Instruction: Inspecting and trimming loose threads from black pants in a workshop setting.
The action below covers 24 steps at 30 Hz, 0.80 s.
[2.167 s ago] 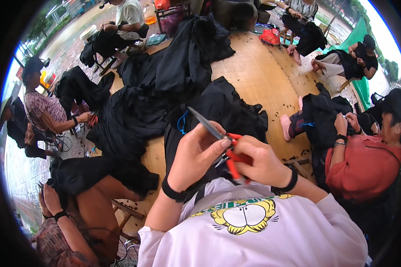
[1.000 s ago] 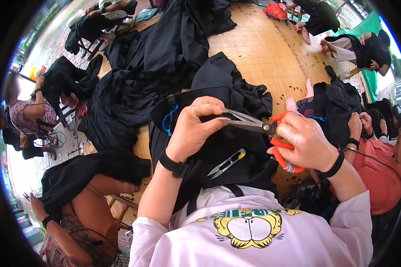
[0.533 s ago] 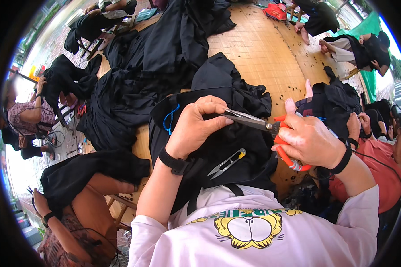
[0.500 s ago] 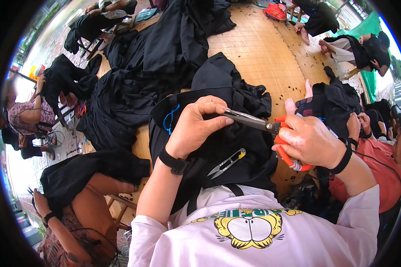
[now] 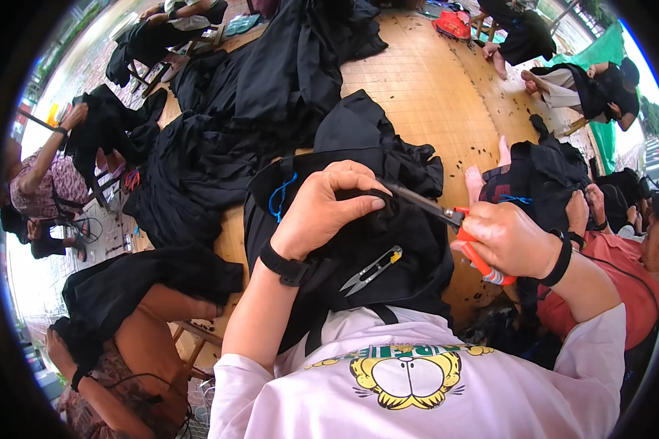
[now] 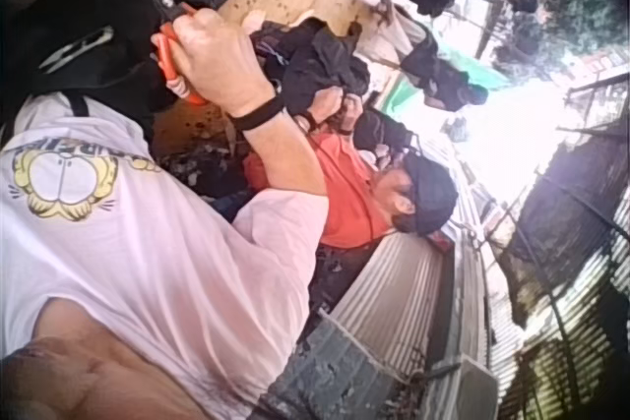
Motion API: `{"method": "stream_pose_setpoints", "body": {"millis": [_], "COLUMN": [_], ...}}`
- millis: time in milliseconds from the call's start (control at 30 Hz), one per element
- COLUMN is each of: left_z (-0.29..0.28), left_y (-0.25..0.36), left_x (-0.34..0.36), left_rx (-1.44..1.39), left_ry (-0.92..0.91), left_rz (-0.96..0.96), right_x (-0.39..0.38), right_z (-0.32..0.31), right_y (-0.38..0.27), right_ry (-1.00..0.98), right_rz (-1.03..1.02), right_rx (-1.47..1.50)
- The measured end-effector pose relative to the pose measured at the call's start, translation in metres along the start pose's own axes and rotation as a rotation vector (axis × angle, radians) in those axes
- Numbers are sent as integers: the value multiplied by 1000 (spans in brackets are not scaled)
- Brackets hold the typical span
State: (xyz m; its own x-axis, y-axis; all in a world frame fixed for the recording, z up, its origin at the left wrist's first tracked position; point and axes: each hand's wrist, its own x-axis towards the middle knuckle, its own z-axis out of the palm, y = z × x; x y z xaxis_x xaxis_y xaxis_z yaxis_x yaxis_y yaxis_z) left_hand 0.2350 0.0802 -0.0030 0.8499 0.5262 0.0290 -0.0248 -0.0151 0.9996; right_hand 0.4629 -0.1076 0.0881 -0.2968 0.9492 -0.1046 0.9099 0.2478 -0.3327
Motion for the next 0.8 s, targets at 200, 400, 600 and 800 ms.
{"method": "stream_pose_setpoints", "body": {"millis": [200,400,600,800], "left_z": [2,3,4,5], "left_y": [0,-10,-8,-6], "left_x": [-2,-2,-1,0], "left_rx": [90,-33,-45,-38], "left_ry": [51,64,52,39], "left_rz": [91,51,10,14], "right_x": [-4,0,7,10], "right_z": [-10,-12,-13,-18], "right_y": [2,-1,0,2], "right_ry": [14,33,50,23], "right_rz": [116,57,-5,-31], "right_rx": [180,-2,-71,-150]}}
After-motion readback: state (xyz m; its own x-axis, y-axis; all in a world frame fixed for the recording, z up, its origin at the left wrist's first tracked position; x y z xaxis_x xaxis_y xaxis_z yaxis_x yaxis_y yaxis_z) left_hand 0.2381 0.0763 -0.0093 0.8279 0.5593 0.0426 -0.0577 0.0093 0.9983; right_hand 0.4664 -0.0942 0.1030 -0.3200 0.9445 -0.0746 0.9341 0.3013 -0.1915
